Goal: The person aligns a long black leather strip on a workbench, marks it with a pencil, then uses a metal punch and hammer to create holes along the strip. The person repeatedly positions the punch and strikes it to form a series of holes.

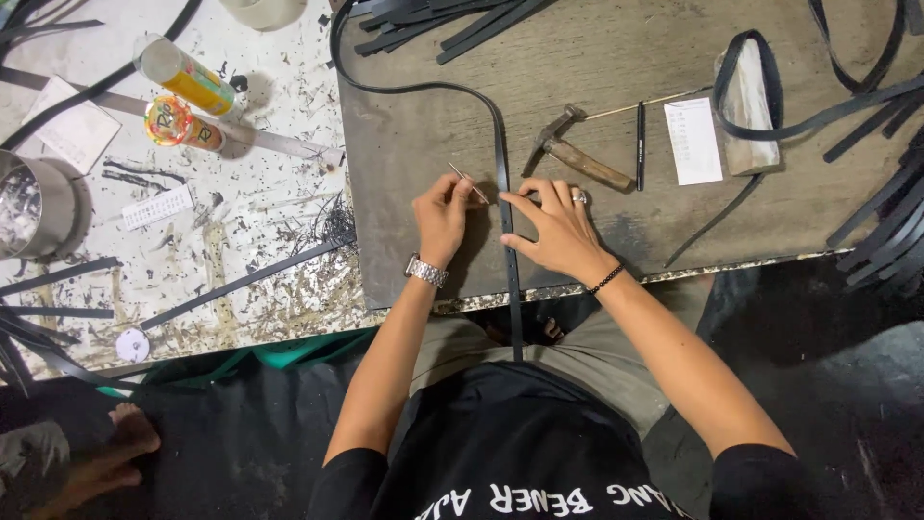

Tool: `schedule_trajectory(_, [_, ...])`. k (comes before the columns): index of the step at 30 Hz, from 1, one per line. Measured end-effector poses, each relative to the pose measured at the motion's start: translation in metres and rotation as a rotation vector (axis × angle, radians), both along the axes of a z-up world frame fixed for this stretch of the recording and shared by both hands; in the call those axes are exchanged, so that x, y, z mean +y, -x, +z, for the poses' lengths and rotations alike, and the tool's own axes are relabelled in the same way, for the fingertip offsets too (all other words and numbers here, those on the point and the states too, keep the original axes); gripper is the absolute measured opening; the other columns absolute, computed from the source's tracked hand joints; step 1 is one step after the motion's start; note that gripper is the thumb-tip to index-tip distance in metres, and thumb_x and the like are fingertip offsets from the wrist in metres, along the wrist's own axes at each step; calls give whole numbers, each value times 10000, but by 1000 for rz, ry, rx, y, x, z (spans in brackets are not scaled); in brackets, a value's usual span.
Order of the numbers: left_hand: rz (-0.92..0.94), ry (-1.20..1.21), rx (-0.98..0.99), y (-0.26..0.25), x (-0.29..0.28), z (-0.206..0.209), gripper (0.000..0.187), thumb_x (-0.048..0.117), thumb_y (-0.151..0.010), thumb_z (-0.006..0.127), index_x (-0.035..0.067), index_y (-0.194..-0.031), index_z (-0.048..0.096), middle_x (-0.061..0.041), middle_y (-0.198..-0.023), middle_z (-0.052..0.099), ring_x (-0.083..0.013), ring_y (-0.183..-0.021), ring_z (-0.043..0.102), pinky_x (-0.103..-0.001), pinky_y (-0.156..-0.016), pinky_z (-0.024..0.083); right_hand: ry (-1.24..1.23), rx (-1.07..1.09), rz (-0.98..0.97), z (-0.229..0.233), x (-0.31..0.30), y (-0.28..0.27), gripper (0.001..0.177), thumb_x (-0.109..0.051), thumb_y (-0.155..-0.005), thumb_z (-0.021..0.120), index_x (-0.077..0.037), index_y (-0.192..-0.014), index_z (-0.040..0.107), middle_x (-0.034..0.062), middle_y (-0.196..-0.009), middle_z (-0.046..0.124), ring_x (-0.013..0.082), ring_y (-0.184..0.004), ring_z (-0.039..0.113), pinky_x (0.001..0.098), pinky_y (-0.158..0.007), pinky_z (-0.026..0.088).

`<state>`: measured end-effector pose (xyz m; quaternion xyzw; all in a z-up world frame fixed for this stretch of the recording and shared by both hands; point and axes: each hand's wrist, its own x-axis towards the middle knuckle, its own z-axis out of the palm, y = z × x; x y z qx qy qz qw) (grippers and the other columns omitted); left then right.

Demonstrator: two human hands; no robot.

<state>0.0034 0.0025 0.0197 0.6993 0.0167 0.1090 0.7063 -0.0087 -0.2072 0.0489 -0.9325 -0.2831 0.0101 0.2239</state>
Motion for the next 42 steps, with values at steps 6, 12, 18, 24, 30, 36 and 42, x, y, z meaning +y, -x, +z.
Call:
schedule_trajectory(6, [-50, -323, -58, 3, -7, -10, 160, 236, -972, 736, 139, -846, 743, -19, -711, 768, -162, -716, 766, -265, -665, 575, -10, -12, -3, -5, 0, 2, 607, -493, -963, 682, -108, -1425, 600, 95, -1316, 479, 312, -1178, 422, 502, -935, 359])
schedule_trajectory(12, [-95, -340, -119, 2, -7, -8, 129, 153, -981, 714, 94, -869, 741, -56, -729, 770, -202, -706, 769, -290, -679, 582, -49, -7, -3, -11, 0, 1, 604, -490, -967, 677, -120, -1438, 597, 108, -1298, 481, 315, -1167, 412, 539, -929, 359])
schedule_trajectory(18, [-98, -344, -125, 3, -7, -11, 109, 140, -978, 719, 80, -890, 743, -78, -771, 774, -240, -742, 774, -313, -683, 584, -53, -17, -16, -17, -1, 1, 611, -503, -952, 679, -144, -1438, 595, 93, -1303, 482, 312, -1168, 409, 546, -937, 346])
schedule_trajectory(24, [-90, -354, -141, 6, -8, -6, 66, 108, -968, 729, 56, -927, 736, -111, -790, 774, -284, -743, 770, -341, -675, 588, -50, -18, -14, -17, 0, 1, 591, -499, -962, 671, -129, -1418, 607, 85, -1293, 473, 308, -1175, 395, 559, -951, 336])
schedule_trajectory(30, [-81, -413, -162, 6, -9, -7, 70, 111, -969, 729, 42, -958, 725, -142, -816, 769, -359, -799, 758, -381, -677, 596, -54, -16, -16, -16, 0, 2, 581, -494, -967, 673, -107, -1398, 623, 92, -1298, 476, 311, -1185, 395, 575, -955, 336])
schedule_trajectory(36, [-126, -479, -226, 7, -10, -12, 53, 98, -976, 714, 63, -942, 692, -126, -784, 753, -341, -769, 754, -372, -668, 596, -69, -12, -30, -30, -3, 0, 582, -529, -979, 648, -98, -1370, 633, 98, -1336, 465, 310, -1213, 389, 590, -968, 338])
schedule_trajectory(42, [-190, -597, -301, 7, -8, -18, 66, 16, -945, 715, 76, -930, 693, -112, -765, 751, -318, -746, 753, -354, -676, 613, 35, -230, -317, -36, -39, -21, 437, -464, -1073, 568, -156, -1380, 605, 99, -1249, 498, 320, -1149, 460, 584, -975, 321])
